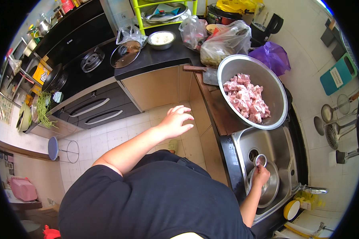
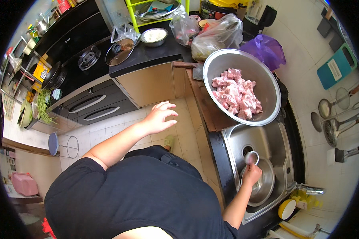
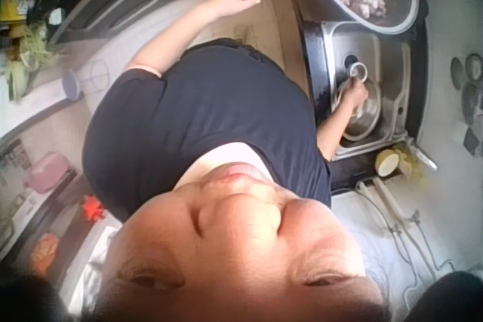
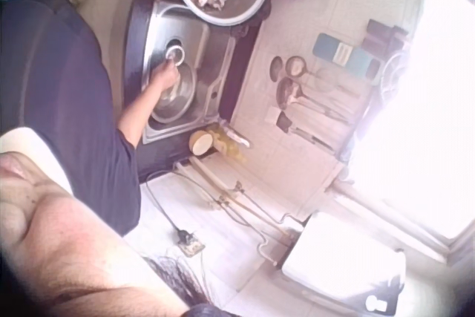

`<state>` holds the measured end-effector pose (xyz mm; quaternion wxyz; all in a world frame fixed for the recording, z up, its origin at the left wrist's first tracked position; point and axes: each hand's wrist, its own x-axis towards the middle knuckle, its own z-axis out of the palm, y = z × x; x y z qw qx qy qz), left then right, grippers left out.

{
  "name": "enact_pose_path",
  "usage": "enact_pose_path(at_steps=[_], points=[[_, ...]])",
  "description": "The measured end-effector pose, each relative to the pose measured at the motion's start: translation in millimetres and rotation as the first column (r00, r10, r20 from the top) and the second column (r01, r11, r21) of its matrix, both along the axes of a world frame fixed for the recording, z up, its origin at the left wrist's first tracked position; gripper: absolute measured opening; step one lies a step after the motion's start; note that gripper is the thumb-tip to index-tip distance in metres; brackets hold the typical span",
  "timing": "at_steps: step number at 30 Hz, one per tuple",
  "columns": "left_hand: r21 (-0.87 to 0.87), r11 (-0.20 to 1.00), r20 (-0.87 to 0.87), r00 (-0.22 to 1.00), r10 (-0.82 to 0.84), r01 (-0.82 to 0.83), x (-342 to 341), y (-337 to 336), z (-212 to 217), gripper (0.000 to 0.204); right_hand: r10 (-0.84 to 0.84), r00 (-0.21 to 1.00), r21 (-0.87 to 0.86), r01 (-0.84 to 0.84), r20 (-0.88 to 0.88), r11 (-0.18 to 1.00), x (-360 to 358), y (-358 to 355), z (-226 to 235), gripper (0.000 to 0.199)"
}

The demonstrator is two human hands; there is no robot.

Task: The person washes chunks of raw meat by hand in a metal bowl under running water, then transfers the meat to a larger bowl. They rinse the bowl and wash their hands. Finally, they pour green beans from a purple bag into the bowl and wash them under the tap.

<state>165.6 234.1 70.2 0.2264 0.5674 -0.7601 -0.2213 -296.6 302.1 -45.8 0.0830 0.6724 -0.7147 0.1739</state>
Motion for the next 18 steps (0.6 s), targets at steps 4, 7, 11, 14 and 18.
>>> enact_pose_path(at_steps=[4, 7, 11, 14, 18], points=[[0.021, 1.0, -0.007, 1.0, -0.007, 0.007, 9, -3, -3, 0.027, 0.019, 0.999, 0.003, -0.019, -0.034, 1.0, -7, -2, -1, 0.01], [0.018, 1.0, -0.016, 1.0, 0.003, -0.003, 19, -6, -10, 0.028, 0.012, 0.999, 0.007, -0.012, -0.031, 1.0, -7, -1, 6, 0.01], [0.029, 1.0, -0.049, 0.999, 0.0, 0.001, 37, -12, -16, 0.028, -0.042, 0.997, 0.065, 0.046, -0.067, 0.997, -2, 1, 21, 0.012], [0.027, 0.999, -0.062, 0.998, -0.017, 0.019, 57, -19, -20, 0.028, -0.091, 0.988, 0.045, 0.097, -0.121, 0.994, -1, 0, 31, 0.014], [0.05, 0.999, -0.09, 0.996, -0.002, 0.006, 98, -27, -28, 0.028, -0.136, 0.953, 0.005, 0.142, -0.271, 0.99, 16, -7, 57, 0.013]])
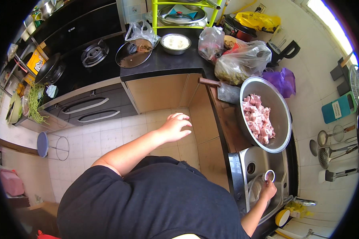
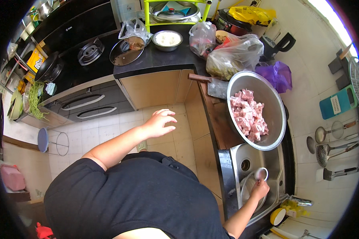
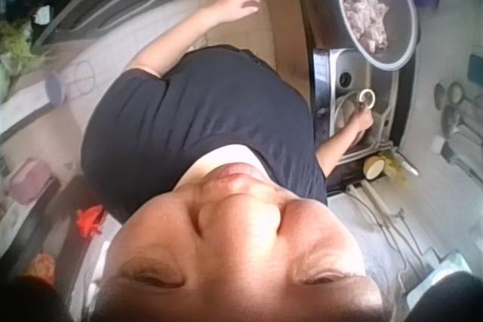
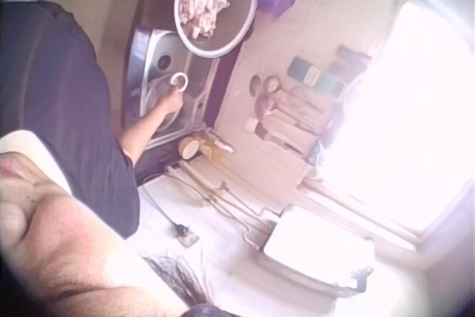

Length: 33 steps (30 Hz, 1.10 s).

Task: The person washes chunks of raw meat by hand in a metal bowl under running water, then transfers the meat to a larger bowl. They rinse the bowl and wash their hands. Finally, they pour green beans from a purple bag into the bowl and wash them under the tap.

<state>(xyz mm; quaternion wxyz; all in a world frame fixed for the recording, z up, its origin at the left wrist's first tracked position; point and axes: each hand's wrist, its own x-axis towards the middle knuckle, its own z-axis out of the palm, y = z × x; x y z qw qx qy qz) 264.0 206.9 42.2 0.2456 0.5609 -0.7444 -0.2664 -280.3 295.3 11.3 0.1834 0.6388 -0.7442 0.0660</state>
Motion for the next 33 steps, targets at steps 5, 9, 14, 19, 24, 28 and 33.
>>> enact_pose_path(at_steps=[5, 9, 14, 19, 24, 28, 33], points=[[0.032, 0.998, -0.037, 0.998, 0.054, -0.053, 65, -10, -20, 0.028, -0.004, 1.0, 0.06, 0.006, -0.025, 0.998, 54, -10, 19, 0.01], [0.07, 0.994, -0.061, 0.995, 0.083, -0.079, 117, -15, -37, 0.028, 0.063, 0.998, 0.124, -0.062, -0.007, 0.99, 122, -12, 15, 0.009], [0.043, 0.992, -0.067, 0.99, 0.125, -0.122, 185, -29, -42, 0.027, 0.101, 0.994, 0.164, -0.106, 0.033, 0.981, 207, -33, 14, 0.015], [-0.024, 0.986, -0.099, 0.982, 0.163, -0.166, 247, -51, -46, 0.025, 0.296, 0.954, 0.056, -0.299, 0.05, 0.953, 303, -106, 37, 0.016], [-0.067, 0.977, -0.146, 0.97, 0.192, -0.204, 273, -87, -41, 0.026, 0.442, 0.896, 0.003, -0.443, 0.028, 0.897, 379, -188, 77, 0.013], [-0.157, 0.935, -0.163, 0.942, 0.293, -0.318, 297, -138, -39, 0.028, 0.555, 0.831, -0.079, -0.551, 0.035, 0.831, 428, -249, 95, 0.01], [-0.319, 0.79, -0.1, 0.847, 0.521, -0.524, 354, -209, -37, 0.048, 0.665, 0.745, -0.087, -0.66, 0.051, 0.746, 478, -320, 86, 0.011]])
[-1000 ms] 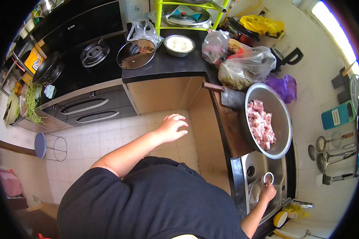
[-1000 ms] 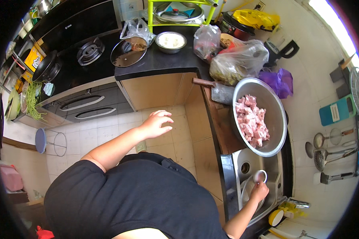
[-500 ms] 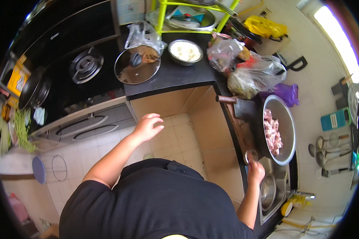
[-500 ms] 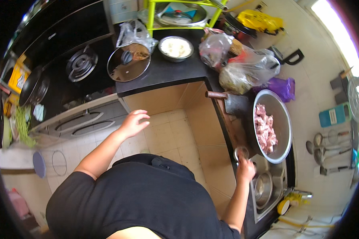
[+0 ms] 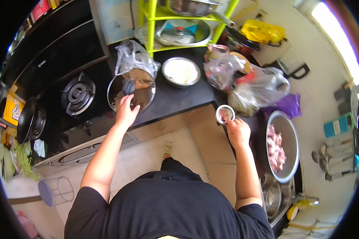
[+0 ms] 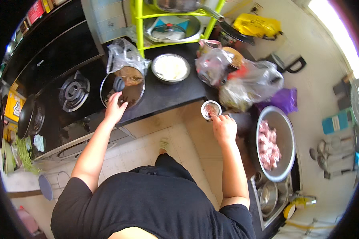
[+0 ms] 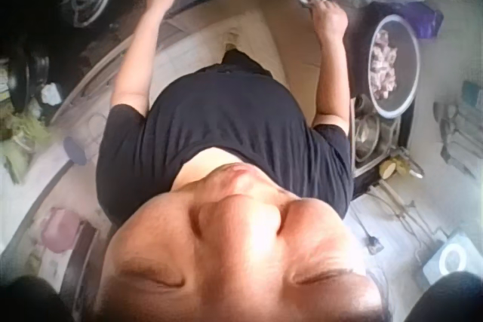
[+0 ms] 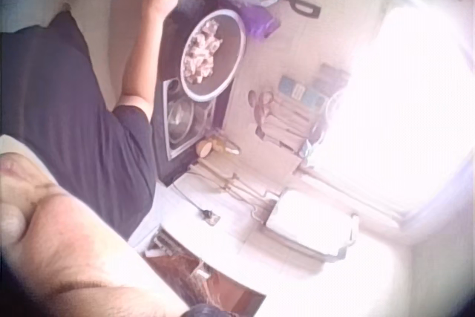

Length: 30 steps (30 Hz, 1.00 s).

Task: The person washes chunks of raw meat by hand in a metal bowl under running water, then transfers the meat to a larger bowl. They rinse the bowl and wash their hands. Finally, they pour green beans from a purple bag into the bowl and wash them under the tap.

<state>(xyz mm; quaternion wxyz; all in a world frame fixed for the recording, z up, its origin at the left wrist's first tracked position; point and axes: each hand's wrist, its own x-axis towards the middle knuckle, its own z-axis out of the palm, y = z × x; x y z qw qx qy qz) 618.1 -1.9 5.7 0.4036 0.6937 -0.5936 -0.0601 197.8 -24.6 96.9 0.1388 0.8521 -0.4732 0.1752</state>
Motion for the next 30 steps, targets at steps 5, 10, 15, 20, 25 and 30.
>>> enact_pose_path(at_steps=[5, 10, 15, 20, 25, 30], points=[[0.29, 0.931, -0.018, 0.972, 0.234, -0.219, 21, -63, 10, 0.064, 0.156, 0.985, 0.12, -0.163, 0.068, 0.979, 39, -59, -19, 0.017], [0.282, 0.913, -0.022, 0.949, 0.315, -0.296, 38, -84, 14, 0.032, 0.405, 0.902, 0.226, -0.43, 0.149, 0.874, 88, -111, -32, 0.015], [0.309, 0.919, -0.038, 0.962, 0.271, -0.246, 49, -88, 16, 0.018, 0.492, 0.862, 0.257, -0.506, 0.122, 0.823, 124, -149, -26, 0.017], [0.181, 0.953, -0.088, 0.961, 0.262, -0.243, 78, -42, 34, 0.018, 0.535, 0.829, 0.252, -0.559, 0.163, 0.79, 162, -163, -10, 0.018], [0.148, 0.973, -0.2, 0.958, 0.205, -0.177, 140, 15, 28, 0.018, 0.541, 0.827, 0.227, -0.562, 0.154, 0.795, 215, -163, 6, 0.017], [0.265, 0.943, -0.095, 0.967, 0.235, -0.203, 153, 39, 23, 0.021, 0.555, 0.821, 0.153, -0.57, 0.134, 0.807, 261, -159, 22, 0.018]])
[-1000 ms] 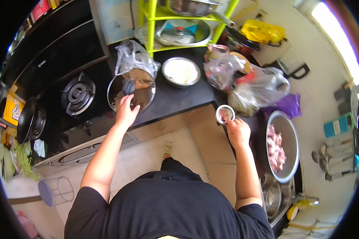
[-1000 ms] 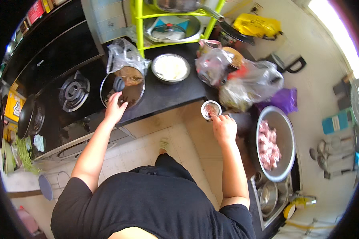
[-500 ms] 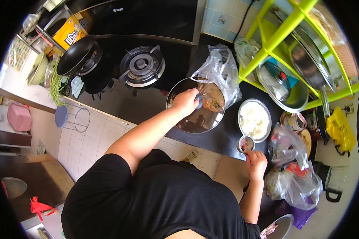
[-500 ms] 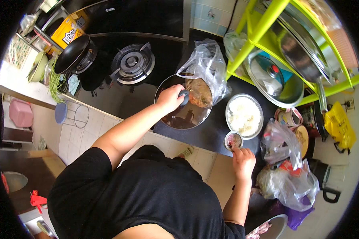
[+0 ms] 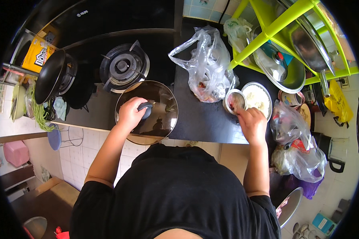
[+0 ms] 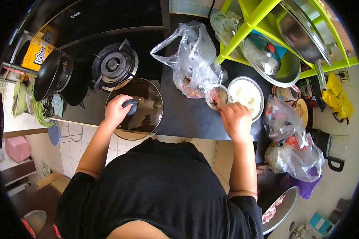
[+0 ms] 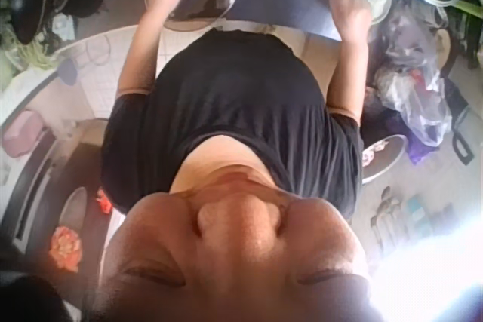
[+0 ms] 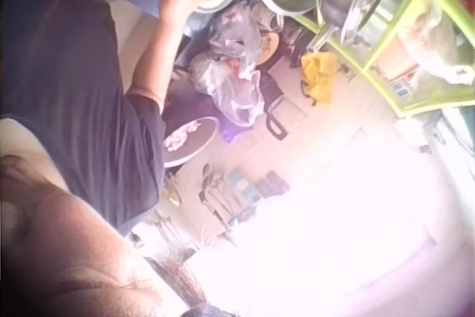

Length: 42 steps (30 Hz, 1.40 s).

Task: The person washes chunks of raw meat by hand in a metal bowl under running water, then transfers the meat to a larger bowl. They rinse the bowl and wash their hands. Finally, they pour green beans from a purple bag into the bowl and wash them under the tap.

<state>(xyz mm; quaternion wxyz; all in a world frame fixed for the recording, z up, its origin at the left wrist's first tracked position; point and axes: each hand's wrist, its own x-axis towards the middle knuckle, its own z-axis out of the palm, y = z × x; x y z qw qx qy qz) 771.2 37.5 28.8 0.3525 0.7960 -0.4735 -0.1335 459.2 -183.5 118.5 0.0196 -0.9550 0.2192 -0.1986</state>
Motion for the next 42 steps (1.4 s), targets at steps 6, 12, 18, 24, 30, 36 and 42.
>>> enact_pose_path(at_steps=[6, 12, 18, 24, 30, 36, 42], points=[[0.088, 0.994, 0.179, 0.981, -0.08, 0.065, -4, -10, 5, 0.044, 0.015, 0.997, -0.032, -0.012, 0.073, 0.999, 30, 4, 30, 0.016], [-0.274, 0.957, -0.362, 0.932, -0.014, -0.092, -13, -132, 23, 0.096, 0.036, 0.973, 0.01, -0.04, 0.226, 0.999, 87, 6, 61, 0.014], [-0.213, 0.887, -0.953, 0.286, -0.097, -0.41, -28, -159, 49, 0.014, -0.415, 0.817, 0.736, -0.016, 0.4, 0.677, 144, -3, 26, 0.019], [-0.31, 0.796, -0.937, 0.026, -0.348, -0.52, -31, -48, 31, 0.017, -0.592, 0.798, 0.991, -0.13, 0.109, 0.006, 111, -19, -79, 0.013], [-0.423, 0.837, -0.906, 0.147, -0.397, -0.347, -57, -11, 35, 0.027, -0.523, 0.851, 0.995, -0.094, 0.058, -0.042, 98, -26, -76, 0.016], [-0.48, 0.825, -0.872, 0.265, -0.412, -0.297, -55, -20, 52, 0.035, -0.534, 0.845, 0.874, -0.275, 0.021, -0.401, 135, -27, -77, 0.025], [-0.465, 0.844, -0.86, 0.364, -0.357, -0.269, -53, -19, 47, 0.032, -0.476, 0.879, 0.866, -0.23, -0.01, -0.443, 140, -27, -89, 0.023]])
